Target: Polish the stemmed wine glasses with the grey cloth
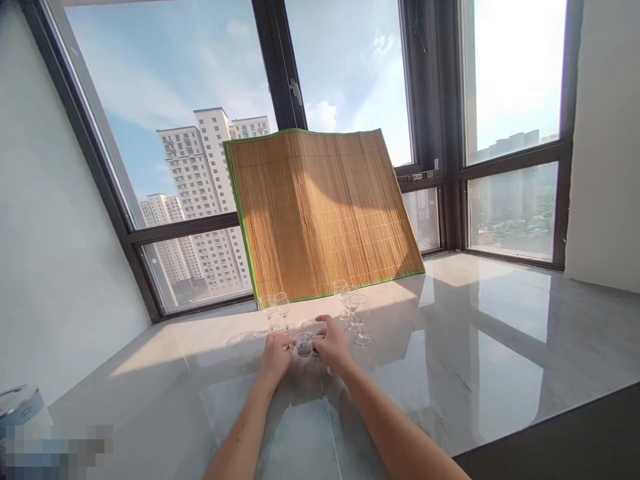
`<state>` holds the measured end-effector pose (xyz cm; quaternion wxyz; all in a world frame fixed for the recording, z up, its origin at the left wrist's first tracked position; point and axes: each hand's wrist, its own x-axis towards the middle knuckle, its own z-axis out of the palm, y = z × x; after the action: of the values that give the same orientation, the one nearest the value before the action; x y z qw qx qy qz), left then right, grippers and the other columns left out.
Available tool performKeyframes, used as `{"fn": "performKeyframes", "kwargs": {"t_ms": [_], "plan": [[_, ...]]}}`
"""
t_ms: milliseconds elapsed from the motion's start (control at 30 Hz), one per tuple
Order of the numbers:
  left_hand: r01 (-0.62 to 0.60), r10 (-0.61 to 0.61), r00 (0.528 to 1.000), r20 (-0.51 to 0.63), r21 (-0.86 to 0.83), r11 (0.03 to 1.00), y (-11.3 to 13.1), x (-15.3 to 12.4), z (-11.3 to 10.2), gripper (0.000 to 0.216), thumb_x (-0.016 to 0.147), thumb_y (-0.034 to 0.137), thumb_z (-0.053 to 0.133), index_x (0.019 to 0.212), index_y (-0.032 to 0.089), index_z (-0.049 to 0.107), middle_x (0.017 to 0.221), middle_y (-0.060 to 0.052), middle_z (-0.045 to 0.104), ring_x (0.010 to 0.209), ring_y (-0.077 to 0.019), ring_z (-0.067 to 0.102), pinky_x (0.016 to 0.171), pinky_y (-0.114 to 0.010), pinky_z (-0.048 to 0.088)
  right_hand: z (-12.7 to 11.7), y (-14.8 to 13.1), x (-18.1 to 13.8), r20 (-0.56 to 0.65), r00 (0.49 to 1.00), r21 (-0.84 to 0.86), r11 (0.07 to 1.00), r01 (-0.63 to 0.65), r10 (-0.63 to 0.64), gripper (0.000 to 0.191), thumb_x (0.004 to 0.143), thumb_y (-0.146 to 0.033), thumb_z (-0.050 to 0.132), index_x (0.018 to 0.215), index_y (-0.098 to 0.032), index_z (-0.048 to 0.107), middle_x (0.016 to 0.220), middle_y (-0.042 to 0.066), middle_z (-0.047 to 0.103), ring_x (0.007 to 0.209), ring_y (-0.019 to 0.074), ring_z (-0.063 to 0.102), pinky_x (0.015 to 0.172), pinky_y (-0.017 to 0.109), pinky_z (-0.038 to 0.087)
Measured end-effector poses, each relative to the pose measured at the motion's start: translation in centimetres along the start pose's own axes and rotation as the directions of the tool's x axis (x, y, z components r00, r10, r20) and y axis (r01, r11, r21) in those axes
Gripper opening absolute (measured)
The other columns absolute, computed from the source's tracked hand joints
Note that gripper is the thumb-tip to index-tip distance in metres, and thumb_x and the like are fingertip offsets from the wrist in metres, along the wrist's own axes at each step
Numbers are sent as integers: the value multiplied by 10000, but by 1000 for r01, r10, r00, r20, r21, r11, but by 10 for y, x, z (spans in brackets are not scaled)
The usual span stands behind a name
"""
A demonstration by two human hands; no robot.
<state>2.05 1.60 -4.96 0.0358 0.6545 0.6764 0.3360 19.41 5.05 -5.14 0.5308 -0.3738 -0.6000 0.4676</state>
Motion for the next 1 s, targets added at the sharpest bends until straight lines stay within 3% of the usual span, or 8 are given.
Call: {"fn": "performKeyframes", "kwargs": {"t_ms": [167, 267, 367, 500, 600, 767, 867, 1000], "plan": [[-7, 7, 1000, -8, -21, 1000, 6, -3, 2, 356, 791, 63, 502, 971, 213, 769, 910, -59, 717, 1076, -228, 529, 928, -326, 433, -2, -6, 0, -59, 996, 146, 988, -58, 67, 538, 614, -274, 698, 1111, -185, 514, 699, -20, 620, 604, 170, 611, 541, 257, 426], [66, -67, 998, -14, -32, 997, 7, -1, 3, 346, 786, 49, 511, 948, 221, 764, 946, -59, 717, 1089, -220, 538, 928, -317, 427, 1, -10, -1, -110, 994, 208, 978, 1, 22, 526, 637, -303, 703, 1111, -195, 500, 741, -6, 626, 639, 186, 630, 549, 268, 449], [116, -118, 993, -30, -74, 991, 3, 3, 4, 319, 765, 27, 524, 896, 204, 755, 933, -55, 719, 1074, -204, 566, 913, -294, 429, 3, -10, -1, -217, 974, 167, 981, 99, -61, 517, 683, -382, 697, 1121, -206, 485, 736, -11, 610, 628, 179, 609, 546, 274, 453], [242, -245, 969, -26, -101, 965, -5, 7, 7, 255, 845, 91, 482, 929, 167, 710, 908, -50, 722, 887, -148, 637, 814, -246, 448, 3, -8, 0, -362, 923, 26, 988, 150, -131, 516, 733, -437, 647, 1152, -197, 466, 767, 2, 610, 637, 178, 595, 561, 285, 457], [303, -305, 952, -14, -80, 950, -9, 7, 10, 307, 925, 159, 392, 1061, 152, 666, 996, -76, 724, 871, -142, 657, 769, -235, 451, 3, -3, 0, -325, 934, -63, 989, 132, -146, 492, 735, -401, 628, 1151, -201, 461, 771, -3, 613, 672, 189, 609, 611, 298, 465], [248, -252, 967, 31, 93, 964, -4, 1, 10, 275, 926, 282, 460, 1012, 172, 697, 1138, -105, 683, 1112, -213, 595, 955, -300, 395, 10, 7, -1, -171, 974, -184, 976, 117, -149, 447, 703, -308, 619, 1121, -207, 492, 754, -12, 620, 724, 202, 618, 699, 317, 457], [174, -197, 978, 65, 257, 951, 0, -4, 7, 301, 909, 277, 466, 1094, 213, 694, 1214, -94, 643, 1157, -237, 558, 1010, -352, 366, 14, 12, 0, -126, 987, -137, 987, 84, -101, 533, 668, -289, 643, 1169, -211, 478, 808, 3, 644, 732, 204, 628, 702, 320, 469], [134, -165, 984, 63, 341, 931, 0, -9, 7, 311, 881, 229, 476, 1097, 245, 700, 1239, -96, 616, 1147, -257, 544, 1002, -377, 377, 18, 12, 0, -54, 998, 45, 998, -41, 43, 654, 629, -314, 684, 1223, -223, 423, 946, 43, 678, 680, 189, 637, 652, 325, 494]]}}
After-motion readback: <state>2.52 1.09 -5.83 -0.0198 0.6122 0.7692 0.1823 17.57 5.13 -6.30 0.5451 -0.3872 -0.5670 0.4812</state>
